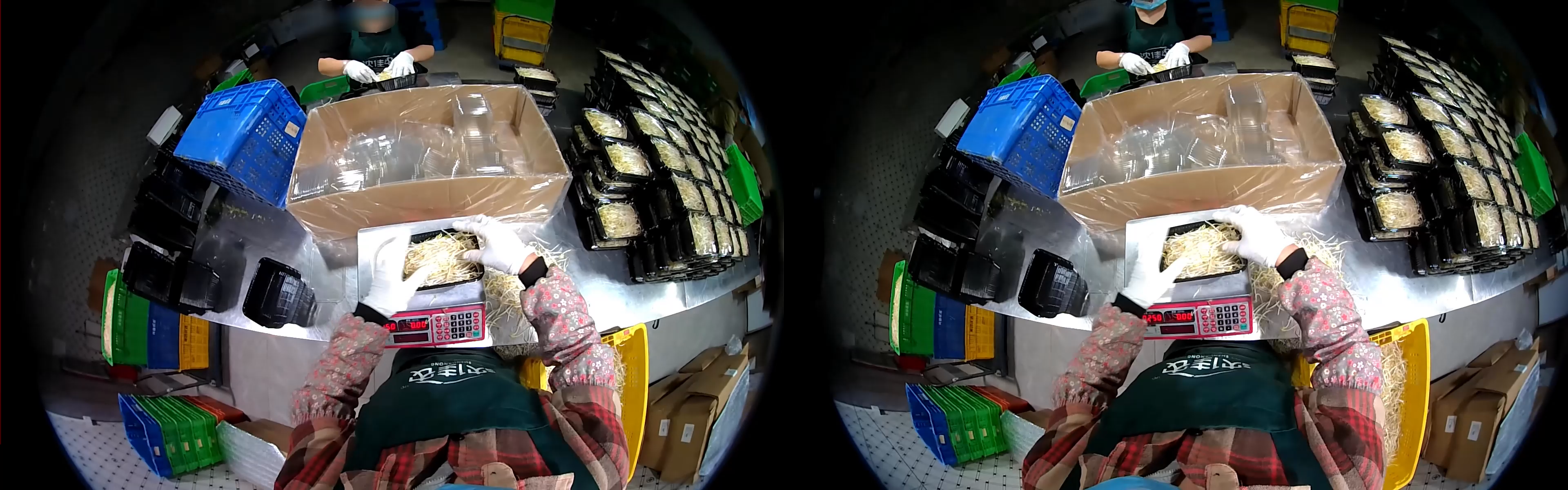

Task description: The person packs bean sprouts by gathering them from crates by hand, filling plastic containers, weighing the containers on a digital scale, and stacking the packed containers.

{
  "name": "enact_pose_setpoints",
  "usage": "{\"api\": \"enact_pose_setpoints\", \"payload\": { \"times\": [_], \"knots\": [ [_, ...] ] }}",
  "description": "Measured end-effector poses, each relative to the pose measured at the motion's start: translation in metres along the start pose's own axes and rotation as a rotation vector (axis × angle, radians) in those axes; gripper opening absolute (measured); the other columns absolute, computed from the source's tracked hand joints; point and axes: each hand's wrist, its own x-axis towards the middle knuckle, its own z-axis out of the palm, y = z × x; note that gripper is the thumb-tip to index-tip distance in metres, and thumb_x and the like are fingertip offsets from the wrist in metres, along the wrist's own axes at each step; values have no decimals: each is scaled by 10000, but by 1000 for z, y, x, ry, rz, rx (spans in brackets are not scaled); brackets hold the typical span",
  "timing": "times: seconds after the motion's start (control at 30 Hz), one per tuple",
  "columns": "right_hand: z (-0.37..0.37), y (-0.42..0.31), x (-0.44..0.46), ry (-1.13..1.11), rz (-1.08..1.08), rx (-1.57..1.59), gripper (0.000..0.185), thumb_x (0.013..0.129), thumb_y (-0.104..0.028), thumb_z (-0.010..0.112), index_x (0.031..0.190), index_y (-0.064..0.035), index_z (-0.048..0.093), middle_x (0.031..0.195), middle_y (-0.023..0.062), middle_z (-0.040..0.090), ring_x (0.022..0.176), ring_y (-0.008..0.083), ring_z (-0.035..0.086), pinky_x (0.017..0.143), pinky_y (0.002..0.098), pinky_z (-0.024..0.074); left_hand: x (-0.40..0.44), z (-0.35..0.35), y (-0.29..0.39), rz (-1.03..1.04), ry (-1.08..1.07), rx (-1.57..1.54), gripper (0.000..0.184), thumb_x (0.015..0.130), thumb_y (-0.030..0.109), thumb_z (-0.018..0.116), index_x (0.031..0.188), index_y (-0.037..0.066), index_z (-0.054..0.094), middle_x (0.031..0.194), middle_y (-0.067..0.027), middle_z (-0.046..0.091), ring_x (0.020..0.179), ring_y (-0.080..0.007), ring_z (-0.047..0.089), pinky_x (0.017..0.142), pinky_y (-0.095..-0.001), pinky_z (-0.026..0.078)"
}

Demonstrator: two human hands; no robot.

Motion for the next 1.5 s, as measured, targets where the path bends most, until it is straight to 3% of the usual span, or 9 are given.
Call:
{"api": "enact_pose_setpoints", "payload": {
  "times": [0.27,0.47,0.53,0.63,0.73,1.0,1.17,1.43,1.5],
  "knots": [
    [15,25,-14,175,-80,-5,152,828,-168,695,943,-81,745,863,112,702,821,290,674,772,367,533,24,45,-1,167,-240,451,506,937,286,562,1346,-5,501,1245,-189,593,1121,-351,556,1010,-467,395],
    [-46,66,-69,-14,555,-18,197,811,-193,732,975,-85,746,948,138,716,831,277,689,760,353,551,24,14,10,124,-192,465,689,875,518,604,1366,41,528,1351,-144,574,1249,-289,534,1049,-445,378],
    [-47,50,-74,-107,492,-620,226,851,-164,686,1030,-28,699,1074,166,690,996,288,666,844,380,527,21,14,10,137,-176,453,685,875,515,605,1363,40,530,1348,-144,576,1250,-288,535,1049,-454,375],
    [8,33,-36,404,75,-189,515,896,-271,657,1320,-3,543,1310,222,579,1198,364,565,1046,422,426,20,33,11,143,-159,473,640,902,462,586,1374,37,511,1362,-141,556,1261,-297,510,1057,-477,359],
    [61,-16,2,138,174,-44,655,949,-386,566,1405,55,404,1356,273,517,1274,408,488,1094,444,372,20,65,-18,154,-235,613,506,906,294,534,1352,60,503,1341,-128,540,1244,-304,469,1063,-473,350],
    [73,-17,23,77,315,82,928,929,-615,457,1411,160,291,1121,353,605,1079,446,591,956,459,454,50,62,-8,40,-418,664,404,852,282,584,1212,102,553,1132,-80,550,1043,-294,530,827,-483,466],
    [24,-16,30,-229,209,-94,745,911,-584,559,1345,19,520,1076,257,668,1012,383,651,890,416,511,33,62,-14,118,-295,548,439,878,282,575,1254,59,526,1125,-111,561,1063,-318,519,878,-470,424],
    [-17,122,164,482,179,-101,387,901,-415,612,1094,-95,713,1036,204,693,1002,348,655,906,436,503,19,26,15,62,17,242,467,892,243,629,1295,16,565,1299,-177,575,1243,-333,489,1044,-472,355],
    [-12,136,187,230,401,-246,376,911,-396,602,1087,-84,715,1064,209,686,1030,340,649,929,434,494,20,6,32,31,53,270,415,871,229,657,1227,20,612,1257,-178,596,1207,-341,518,1041,-466,363]
  ]
}}
